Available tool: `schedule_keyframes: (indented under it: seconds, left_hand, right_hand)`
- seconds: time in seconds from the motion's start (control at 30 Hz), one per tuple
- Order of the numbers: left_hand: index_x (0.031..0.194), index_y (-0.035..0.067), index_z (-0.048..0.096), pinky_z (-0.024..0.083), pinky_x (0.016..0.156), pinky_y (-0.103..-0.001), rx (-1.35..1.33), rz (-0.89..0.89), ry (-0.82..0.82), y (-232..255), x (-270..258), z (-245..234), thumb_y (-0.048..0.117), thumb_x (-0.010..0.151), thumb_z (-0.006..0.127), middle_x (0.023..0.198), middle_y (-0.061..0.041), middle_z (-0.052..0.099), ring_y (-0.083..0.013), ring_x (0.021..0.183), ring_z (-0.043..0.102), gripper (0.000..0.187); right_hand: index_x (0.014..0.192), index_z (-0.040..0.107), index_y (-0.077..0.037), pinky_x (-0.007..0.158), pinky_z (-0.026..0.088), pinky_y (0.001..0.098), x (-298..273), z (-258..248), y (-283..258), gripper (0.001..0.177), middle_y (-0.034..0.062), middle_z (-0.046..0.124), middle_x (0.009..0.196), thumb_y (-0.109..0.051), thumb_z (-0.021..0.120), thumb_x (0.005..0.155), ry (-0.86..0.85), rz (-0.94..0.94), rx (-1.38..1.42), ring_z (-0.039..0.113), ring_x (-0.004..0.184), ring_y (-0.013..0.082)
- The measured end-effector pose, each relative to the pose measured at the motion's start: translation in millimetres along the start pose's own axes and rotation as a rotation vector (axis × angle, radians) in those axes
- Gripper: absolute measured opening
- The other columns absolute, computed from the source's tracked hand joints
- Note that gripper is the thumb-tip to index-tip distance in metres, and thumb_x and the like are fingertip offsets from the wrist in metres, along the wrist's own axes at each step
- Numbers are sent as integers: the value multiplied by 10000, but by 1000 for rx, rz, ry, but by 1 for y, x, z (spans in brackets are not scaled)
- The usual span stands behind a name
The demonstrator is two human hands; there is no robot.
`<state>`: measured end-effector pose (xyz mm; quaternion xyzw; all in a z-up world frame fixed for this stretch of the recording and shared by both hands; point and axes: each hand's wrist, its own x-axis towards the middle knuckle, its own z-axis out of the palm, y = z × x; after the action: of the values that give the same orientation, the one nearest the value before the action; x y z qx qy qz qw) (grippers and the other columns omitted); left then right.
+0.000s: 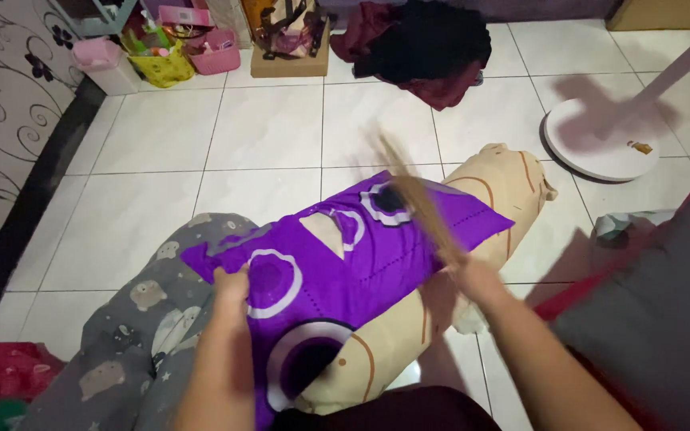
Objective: Cleaning pillows and bolsters by hitting them with a stick.
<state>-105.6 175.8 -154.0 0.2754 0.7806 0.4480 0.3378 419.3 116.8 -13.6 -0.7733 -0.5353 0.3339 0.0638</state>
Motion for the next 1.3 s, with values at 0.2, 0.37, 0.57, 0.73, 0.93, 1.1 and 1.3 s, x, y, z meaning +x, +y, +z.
schedule_keyframes:
  seconds: [0.2, 0.37, 0.57, 0.73, 0.93, 1.1, 1.3]
  left_hand:
    - [1457, 143, 488, 136, 1149, -699, 1025, 469, 101, 116, -119, 18, 414, 836, 739, 1593, -267, 230, -469, 1499, 208, 722]
    - [1311, 104, 650, 235, 1162, -686, 1151, 481, -392, 132, -157, 89, 526, 993, 563, 1432, -164, 557, -358, 1391, 466, 536]
    - [1155, 95, 712, 413, 998, -602, 826, 333, -397, 144, -166, 126, 530, 900, 643, 1225, -166, 663, -385, 1218, 571, 509]
    - [1016, 50, 720, 502, 882, -523, 499, 369, -338, 135, -161, 85, 413, 874, 647, 979, -203, 725, -422, 986, 676, 397]
    - [842, -6, 679, 520, 775, -531, 537, 431, -436, 22, -127, 63, 359, 844, 661, 838, -265, 703, -454, 843, 697, 366]
    - [804, -11, 680, 546, 752, -506, 633, 415, -572, 23, -129, 75, 341, 865, 689, 780, -235, 705, -399, 778, 710, 357]
    - [823, -1, 683, 575, 758, -452, 596, 312, -589, 30, -135, 71, 318, 876, 666, 734, -181, 739, -330, 722, 759, 325]
  right_hand:
    - [1499, 565, -175, 1074, 389, 372, -74, 31, -64, 750, 70, 606, 1459, -668, 533, 934, -529, -384, 456, 519, 1308, 169]
    - [1338, 606, -220, 576, 372, 307, -52, -16, -56, 573, -8, 599, 956, -615, 428, 964, -218, -63, 732, 422, 659, 130]
    - [1106, 509, -149, 465, 270, 274, -30, -14, -18, 511, -12, 385, 700, -652, 460, 1029, -116, 151, 1052, 320, 525, 112]
    - [1378, 627, -266, 486, 329, 259, -44, -12, -31, 532, -35, 445, 697, -575, 478, 972, -75, 118, 871, 358, 527, 92]
    - [1550, 546, -301, 512, 353, 304, -6, 1, -18, 609, 39, 442, 748, -556, 472, 1001, 75, 35, 943, 405, 576, 162]
    - [1559, 449, -190, 1056, 492, 422, -3, 17, -54, 737, 211, 679, 1326, -611, 503, 957, -109, -125, 86, 661, 1241, 357]
    - [1557, 431, -219, 1100, 350, 442, -53, 34, -109, 777, 167, 519, 1500, -690, 467, 940, -501, -402, 139, 475, 1383, 321]
